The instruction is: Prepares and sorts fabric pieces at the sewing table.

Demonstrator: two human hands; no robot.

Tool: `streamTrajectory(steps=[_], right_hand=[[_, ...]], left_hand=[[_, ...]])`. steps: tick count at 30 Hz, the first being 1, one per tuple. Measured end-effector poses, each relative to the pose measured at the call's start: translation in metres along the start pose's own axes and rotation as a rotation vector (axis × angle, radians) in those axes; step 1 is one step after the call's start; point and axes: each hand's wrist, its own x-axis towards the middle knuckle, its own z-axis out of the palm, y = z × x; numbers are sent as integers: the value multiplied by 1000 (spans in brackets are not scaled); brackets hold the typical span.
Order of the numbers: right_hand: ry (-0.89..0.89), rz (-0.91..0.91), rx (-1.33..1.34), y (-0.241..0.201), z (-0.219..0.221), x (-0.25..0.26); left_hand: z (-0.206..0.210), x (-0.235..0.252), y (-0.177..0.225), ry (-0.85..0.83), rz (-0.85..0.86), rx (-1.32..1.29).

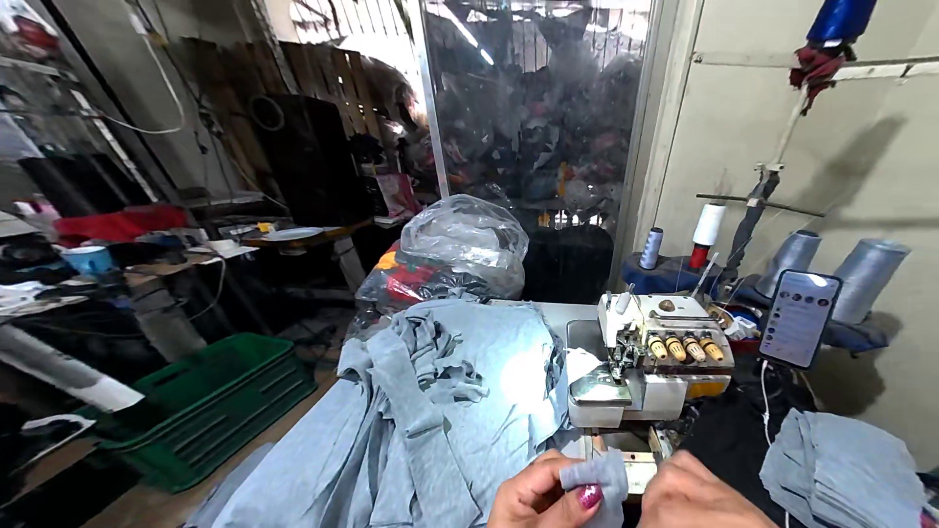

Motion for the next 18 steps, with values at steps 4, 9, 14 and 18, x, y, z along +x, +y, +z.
streamTrajectory(steps=[4,9,14,18], right_hand=[[126,-48,-143,12,-2,16],[259,27,-189,26,3,21],[247,238,-19,23,9,20],[226,279,224,28,5,19]], left_hand=[[4,2,4,-109,94,59],[6,6,4,-155,142,33],[8,10,2,-251,216,47],[17,14,6,-69,133,31]])
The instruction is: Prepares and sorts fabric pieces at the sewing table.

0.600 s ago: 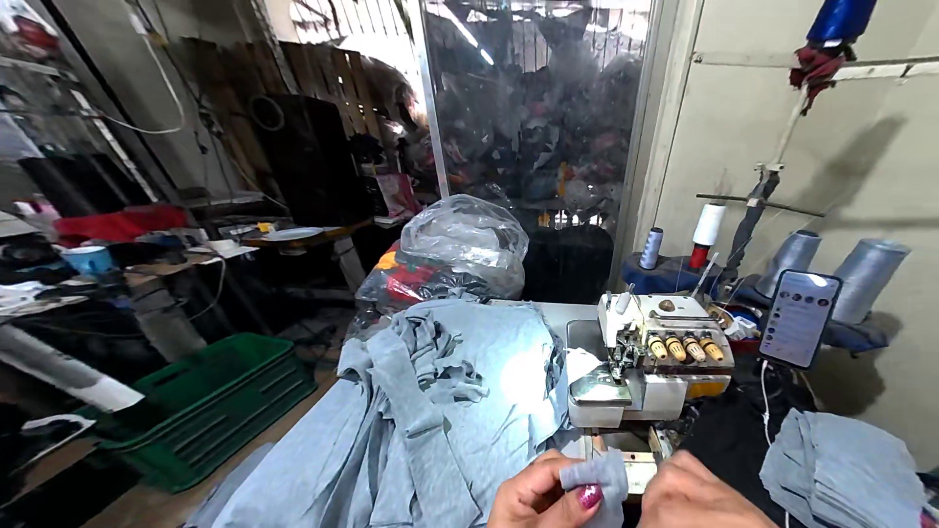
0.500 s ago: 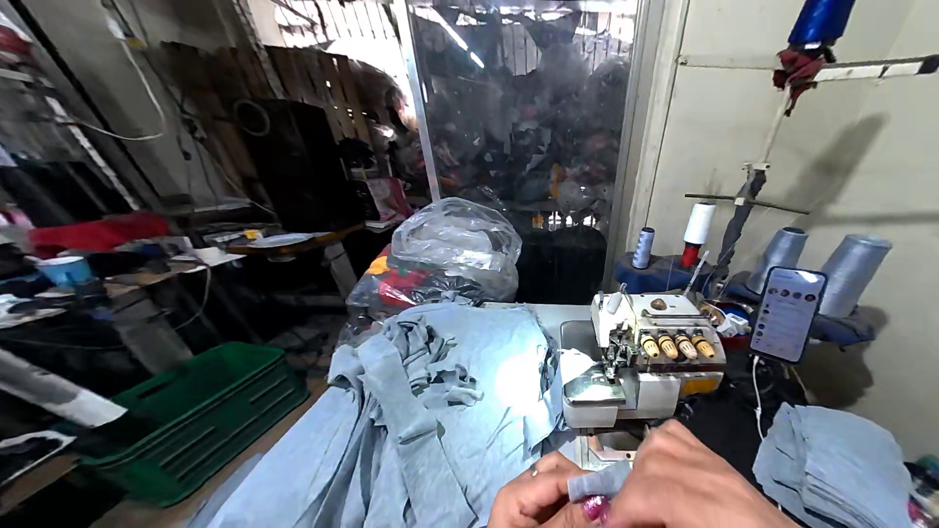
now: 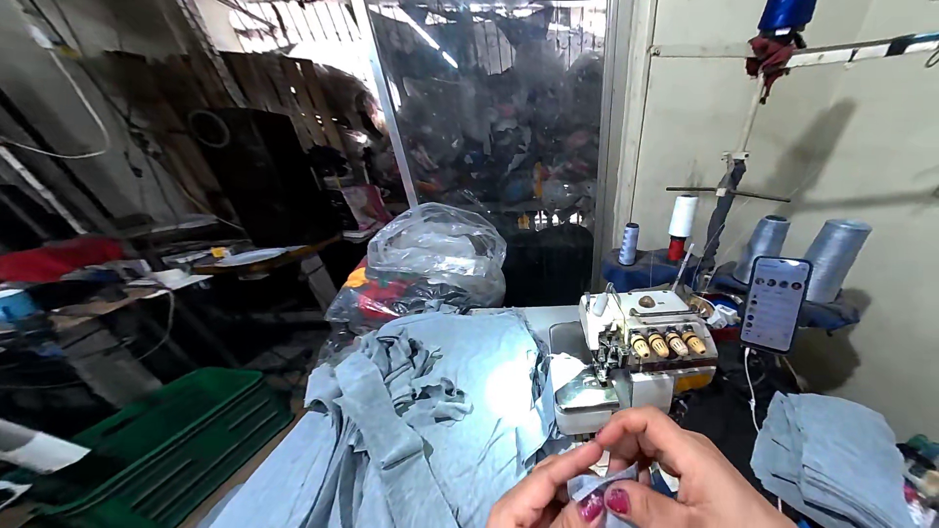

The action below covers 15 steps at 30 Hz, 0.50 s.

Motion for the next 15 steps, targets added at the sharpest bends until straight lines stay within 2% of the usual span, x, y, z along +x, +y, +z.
streamTrajectory(steps=[5,8,13,15], right_hand=[[-85,102,8,0,-11,5],[-57,64,-11,8,-9,12],[-164,53,-10,11,-19,36],[-142,20,66,17,-20,49]], left_hand=[[-7,13,5,-4,-52,20],[-11,20,2,-40,5,81],[-15,44,3,-47,46,108],[-18,57,-3,-63,50,84]])
